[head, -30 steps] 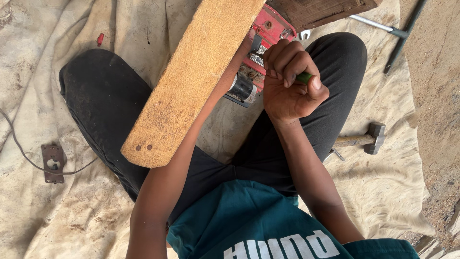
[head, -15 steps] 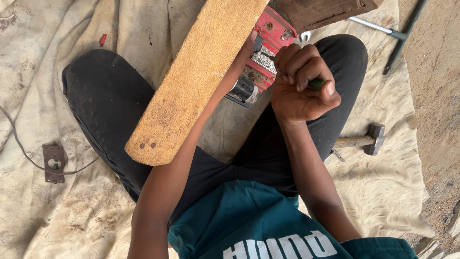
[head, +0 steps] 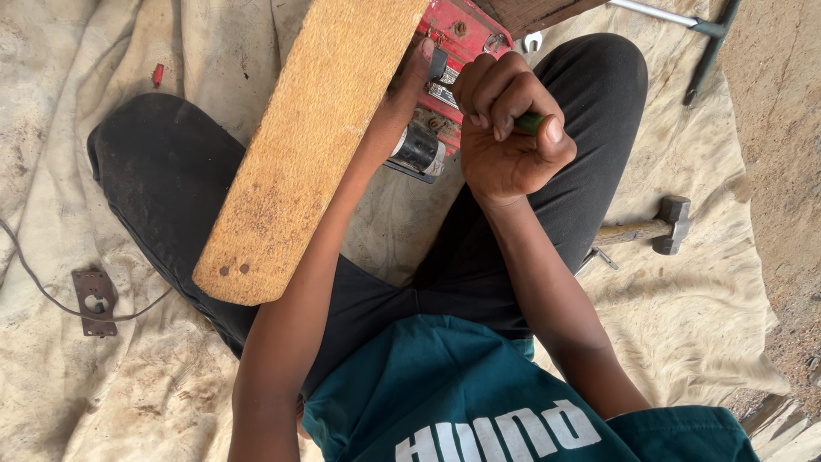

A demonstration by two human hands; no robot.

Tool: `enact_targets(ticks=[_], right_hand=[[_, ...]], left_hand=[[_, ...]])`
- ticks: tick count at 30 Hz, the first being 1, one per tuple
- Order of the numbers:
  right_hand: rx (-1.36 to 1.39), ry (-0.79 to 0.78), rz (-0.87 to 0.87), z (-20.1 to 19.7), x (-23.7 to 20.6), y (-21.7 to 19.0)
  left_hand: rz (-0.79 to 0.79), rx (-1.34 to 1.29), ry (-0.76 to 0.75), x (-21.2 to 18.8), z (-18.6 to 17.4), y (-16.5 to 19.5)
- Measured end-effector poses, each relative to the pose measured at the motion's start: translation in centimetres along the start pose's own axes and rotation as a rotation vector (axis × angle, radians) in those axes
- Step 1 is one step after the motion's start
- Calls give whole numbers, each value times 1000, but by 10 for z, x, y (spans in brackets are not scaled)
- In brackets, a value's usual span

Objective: The person disassembles and reassembles small engine components on a cloth on the ground. They use a screwdriver to remove screws from a red housing, then use a wrench and T-handle tool to tighten bolts on a carburetor and other parts.

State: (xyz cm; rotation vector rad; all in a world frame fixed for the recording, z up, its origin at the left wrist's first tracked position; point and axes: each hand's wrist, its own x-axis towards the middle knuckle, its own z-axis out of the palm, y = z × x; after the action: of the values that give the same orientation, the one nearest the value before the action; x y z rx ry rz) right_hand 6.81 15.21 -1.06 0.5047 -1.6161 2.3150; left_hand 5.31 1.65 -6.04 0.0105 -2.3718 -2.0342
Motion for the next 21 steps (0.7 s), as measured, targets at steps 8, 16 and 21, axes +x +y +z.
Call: enact_targets(ticks=[8,16,21], right_hand=[[-8,-27,129,4,-5,-3],[67,17,101,-5,7,-9],[80,-7,124,-10,8,-7]], left_hand=[[-86,-92,-67,3,4,-1],[-63,-9,-49,1,-1,7],[-76,-65,-63,2,6,-2]])
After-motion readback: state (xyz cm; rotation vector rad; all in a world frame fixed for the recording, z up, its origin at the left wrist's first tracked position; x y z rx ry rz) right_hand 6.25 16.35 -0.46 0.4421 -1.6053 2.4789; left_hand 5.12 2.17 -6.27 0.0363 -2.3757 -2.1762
